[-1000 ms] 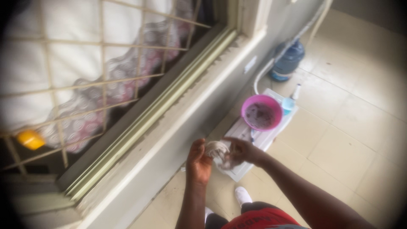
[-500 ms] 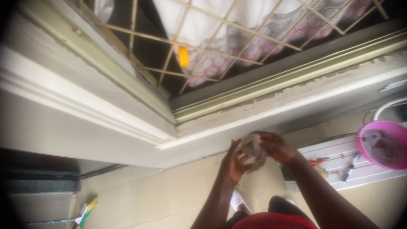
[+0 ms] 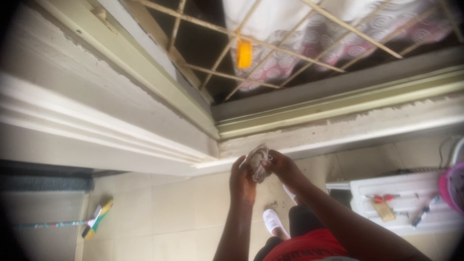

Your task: The person repeatedly wipes the metal window frame and sill with a cloth, dipping the cloth into a pink bucket of soapy water to rinse it between sections. The person cleans along the horizontal and vertical edges of the frame, focusing on the lower sections and corners.

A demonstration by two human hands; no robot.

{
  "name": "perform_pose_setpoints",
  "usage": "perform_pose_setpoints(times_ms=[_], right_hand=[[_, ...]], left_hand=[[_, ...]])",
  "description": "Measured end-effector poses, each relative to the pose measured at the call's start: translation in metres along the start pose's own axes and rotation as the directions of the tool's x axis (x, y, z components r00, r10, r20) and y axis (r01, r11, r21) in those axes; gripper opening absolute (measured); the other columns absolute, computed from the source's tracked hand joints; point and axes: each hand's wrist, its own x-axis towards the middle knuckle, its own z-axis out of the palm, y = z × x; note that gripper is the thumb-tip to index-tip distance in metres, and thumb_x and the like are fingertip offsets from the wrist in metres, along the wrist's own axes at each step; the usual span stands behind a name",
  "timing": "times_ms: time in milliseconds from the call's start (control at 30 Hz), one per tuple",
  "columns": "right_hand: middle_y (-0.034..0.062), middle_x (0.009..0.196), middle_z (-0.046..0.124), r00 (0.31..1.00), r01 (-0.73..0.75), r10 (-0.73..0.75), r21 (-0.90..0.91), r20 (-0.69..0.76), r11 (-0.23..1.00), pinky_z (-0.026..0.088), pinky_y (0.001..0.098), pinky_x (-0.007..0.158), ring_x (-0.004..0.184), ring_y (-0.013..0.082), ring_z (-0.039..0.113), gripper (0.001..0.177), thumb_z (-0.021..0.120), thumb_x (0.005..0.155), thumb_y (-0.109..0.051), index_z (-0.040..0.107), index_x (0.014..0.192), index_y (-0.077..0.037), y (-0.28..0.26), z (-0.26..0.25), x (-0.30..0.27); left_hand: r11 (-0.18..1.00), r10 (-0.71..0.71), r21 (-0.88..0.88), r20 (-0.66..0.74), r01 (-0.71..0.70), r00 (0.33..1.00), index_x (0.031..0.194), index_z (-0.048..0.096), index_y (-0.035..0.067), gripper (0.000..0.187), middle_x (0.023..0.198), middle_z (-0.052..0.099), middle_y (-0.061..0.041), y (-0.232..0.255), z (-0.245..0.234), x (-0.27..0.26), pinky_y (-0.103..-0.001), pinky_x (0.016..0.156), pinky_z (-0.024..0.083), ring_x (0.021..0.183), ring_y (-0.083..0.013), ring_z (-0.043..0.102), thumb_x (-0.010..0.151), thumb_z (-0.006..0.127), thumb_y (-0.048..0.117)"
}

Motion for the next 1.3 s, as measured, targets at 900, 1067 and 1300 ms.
perform_pose_setpoints(times_ms=[900, 1067, 1300], right_hand=[[0.0089, 0.118, 0.064, 0.740, 0.615, -0.672, -0.382, -0.021, 0.690, 0.052, 0.0368, 0.095, 0.115, 0.0258, 0.058, 0.024, 0.056, 0.094, 0.011, 0.064, 0.103, -0.010, -0.049, 0.135, 0.179], [0.0077, 0.113, 0.064, 0.821, 0.479, -0.559, -0.671, 0.116, 0.566, 0.048, 0.0444, 0.101, 0.115, 0.0286, 0.058, 0.014, 0.054, 0.099, 0.004, 0.062, 0.097, -0.009, -0.006, 0.110, 0.179], [0.0170, 0.122, 0.063, 0.935, 0.326, -0.273, -0.853, 0.227, 0.408, 0.042, 0.0529, 0.097, 0.117, 0.0357, 0.052, 0.044, 0.065, 0.085, -0.030, 0.064, 0.122, -0.006, 0.022, 0.103, 0.213]], left_hand=[[0.985, 0.160, 0.144, -0.531, -0.097, 0.832, 0.126, 0.053, -0.007, 0.036, 0.110, 0.069, -0.022, 0.046, -0.009, 0.018, -0.044, 0.091, 0.062, 0.104, -0.0328, 0.071, 0.095, 0.053, 0.011], [0.983, 0.139, 0.177, -0.584, -0.042, 0.799, 0.125, 0.056, -0.006, 0.034, 0.102, 0.068, -0.018, 0.048, -0.006, 0.017, -0.041, 0.088, 0.063, 0.096, -0.0310, 0.071, 0.094, 0.058, 0.009], [0.986, 0.148, 0.149, -0.573, -0.076, 0.806, 0.124, 0.057, -0.005, 0.033, 0.095, 0.067, -0.015, 0.046, -0.009, 0.016, -0.041, 0.085, 0.063, 0.090, -0.0287, 0.071, 0.093, 0.058, 0.008]])
